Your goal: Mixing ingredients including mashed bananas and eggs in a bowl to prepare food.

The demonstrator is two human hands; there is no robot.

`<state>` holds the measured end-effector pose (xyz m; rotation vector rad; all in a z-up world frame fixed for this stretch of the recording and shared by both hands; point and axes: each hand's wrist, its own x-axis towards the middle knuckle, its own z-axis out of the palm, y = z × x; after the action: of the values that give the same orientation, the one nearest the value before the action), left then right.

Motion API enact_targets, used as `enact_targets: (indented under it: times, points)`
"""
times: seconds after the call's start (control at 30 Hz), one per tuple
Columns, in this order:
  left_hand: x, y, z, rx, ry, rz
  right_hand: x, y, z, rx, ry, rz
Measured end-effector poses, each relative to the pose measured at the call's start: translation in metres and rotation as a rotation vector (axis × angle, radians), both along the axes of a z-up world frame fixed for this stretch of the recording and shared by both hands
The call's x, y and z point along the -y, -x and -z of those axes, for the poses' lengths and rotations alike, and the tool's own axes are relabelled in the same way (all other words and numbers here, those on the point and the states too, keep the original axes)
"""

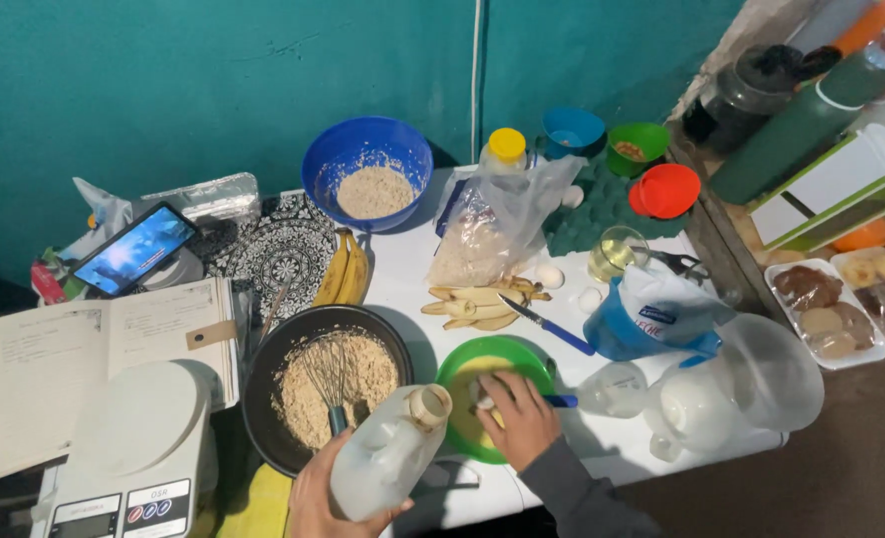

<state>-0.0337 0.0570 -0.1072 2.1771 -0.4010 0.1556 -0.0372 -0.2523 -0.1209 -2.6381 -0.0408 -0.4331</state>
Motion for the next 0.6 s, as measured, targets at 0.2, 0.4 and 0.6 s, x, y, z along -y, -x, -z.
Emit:
enact_targets:
  times: [0.2, 0.4, 0.6]
  points:
    - [0.017, -0.005, -0.022, 0.054, 0.027, 0.020, 0.007, 0.005, 0.034, -0.101, 0.009, -0.006]
    - [0.025, -0.002, -0.018, 0.089, -0.025, -0.022, 0.006, -0.001, -0.062, -0.111, -0.625, -0.101]
    - [0.040, -0.005, -0.036, 0.058, -0.050, 0.016, 0.025, -0.015, -0.121, -0.145, -0.707, -0.489]
